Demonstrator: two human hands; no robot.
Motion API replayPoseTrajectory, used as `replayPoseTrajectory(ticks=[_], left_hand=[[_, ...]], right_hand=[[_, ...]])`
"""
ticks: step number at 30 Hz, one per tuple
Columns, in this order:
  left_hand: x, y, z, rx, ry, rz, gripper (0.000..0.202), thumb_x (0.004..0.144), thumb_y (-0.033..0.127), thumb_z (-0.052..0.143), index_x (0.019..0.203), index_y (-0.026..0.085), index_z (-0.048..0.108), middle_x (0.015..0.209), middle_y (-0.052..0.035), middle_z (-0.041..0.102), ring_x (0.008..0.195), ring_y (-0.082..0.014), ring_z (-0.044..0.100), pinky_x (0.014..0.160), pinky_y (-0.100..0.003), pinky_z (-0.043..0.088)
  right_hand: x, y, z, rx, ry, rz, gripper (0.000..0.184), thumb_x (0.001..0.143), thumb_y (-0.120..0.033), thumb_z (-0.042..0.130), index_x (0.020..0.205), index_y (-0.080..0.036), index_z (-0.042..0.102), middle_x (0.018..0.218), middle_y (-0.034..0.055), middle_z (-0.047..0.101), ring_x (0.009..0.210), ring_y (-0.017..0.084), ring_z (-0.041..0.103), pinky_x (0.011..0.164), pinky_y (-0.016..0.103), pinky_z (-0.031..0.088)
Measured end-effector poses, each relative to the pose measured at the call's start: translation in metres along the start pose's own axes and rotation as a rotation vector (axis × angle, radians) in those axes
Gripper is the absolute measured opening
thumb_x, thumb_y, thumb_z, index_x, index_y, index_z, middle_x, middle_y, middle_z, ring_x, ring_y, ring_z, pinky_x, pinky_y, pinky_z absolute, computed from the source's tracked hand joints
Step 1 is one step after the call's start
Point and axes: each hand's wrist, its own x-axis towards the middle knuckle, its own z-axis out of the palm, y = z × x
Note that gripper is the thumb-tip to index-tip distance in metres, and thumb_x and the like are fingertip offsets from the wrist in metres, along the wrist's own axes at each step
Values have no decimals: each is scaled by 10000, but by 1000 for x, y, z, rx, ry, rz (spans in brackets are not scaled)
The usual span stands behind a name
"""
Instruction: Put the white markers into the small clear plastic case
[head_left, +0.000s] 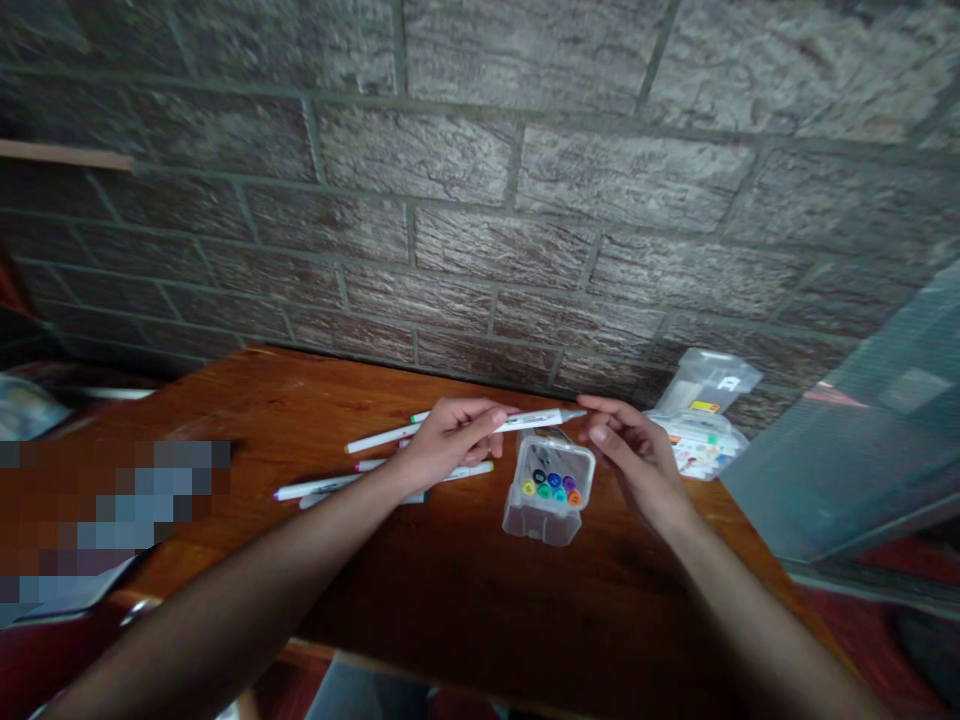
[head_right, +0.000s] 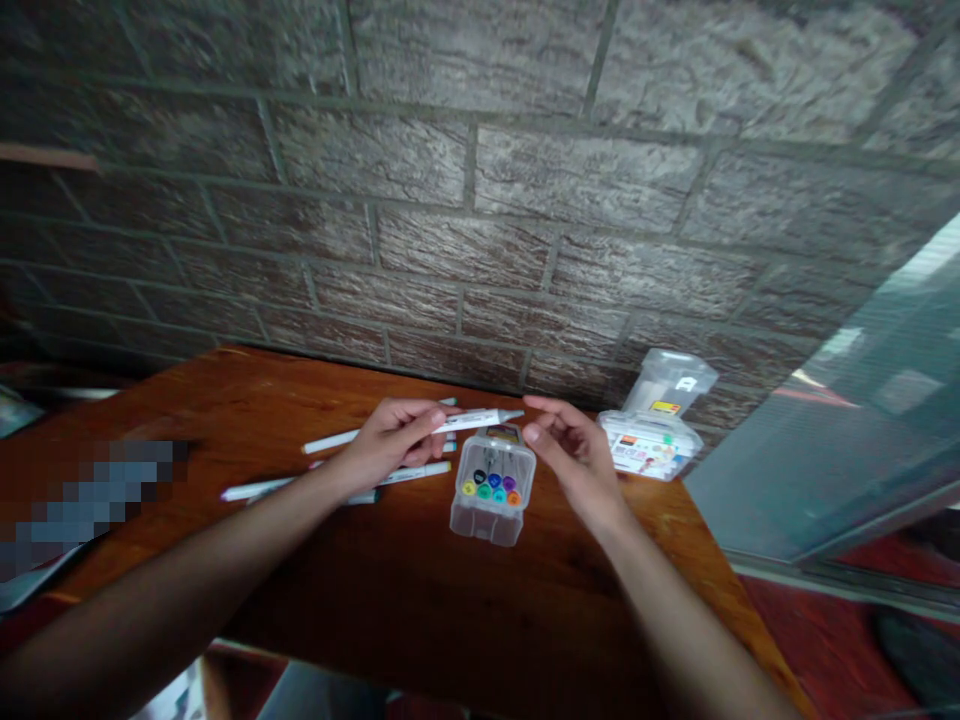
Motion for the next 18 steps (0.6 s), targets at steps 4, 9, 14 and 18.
replayPoseTrajectory(ticks=[4, 9, 14, 18], left_hand=[[-4, 7, 10, 23, -20, -3, 463, 891, 557, 774, 1022, 113, 765, 629, 14, 620, 447, -40, 355, 430, -188, 234], [-6, 6, 17, 46, -45, 20, 385, 910, 503, 773, 1025, 138, 734, 625, 18, 632, 485, -61, 430, 442, -177, 276], [-7, 3, 19, -7, -48, 58, 304, 938, 427, 765, 1047, 148, 714, 689, 5, 683, 476, -48, 433, 449, -176, 292], [-5, 2, 16, -115, 7, 69, 270, 933, 382, 772, 1090, 164, 744, 771, -15, 725, 469, -44, 450, 444, -184, 311]], right_hand=[[-8, -15, 5, 111, -54, -37, 403, 821, -512, 868, 1157, -296, 815, 800, 26, 762, 707, 195, 693, 659, 324, 584], [-12, -22, 9, 156, -63, -49, 274, 759, -426, 938, 999, -312, 870, 906, 47, 858, 715, 214, 773, 646, 336, 648], [-11, -19, 10, 198, -10, -25, 178, 767, -386, 938, 916, -308, 880, 877, 39, 865, 720, 206, 786, 678, 320, 653], [-7, -11, 9, 248, 92, 40, 235, 742, -444, 945, 894, -281, 873, 849, 50, 853, 673, 189, 749, 640, 306, 619]])
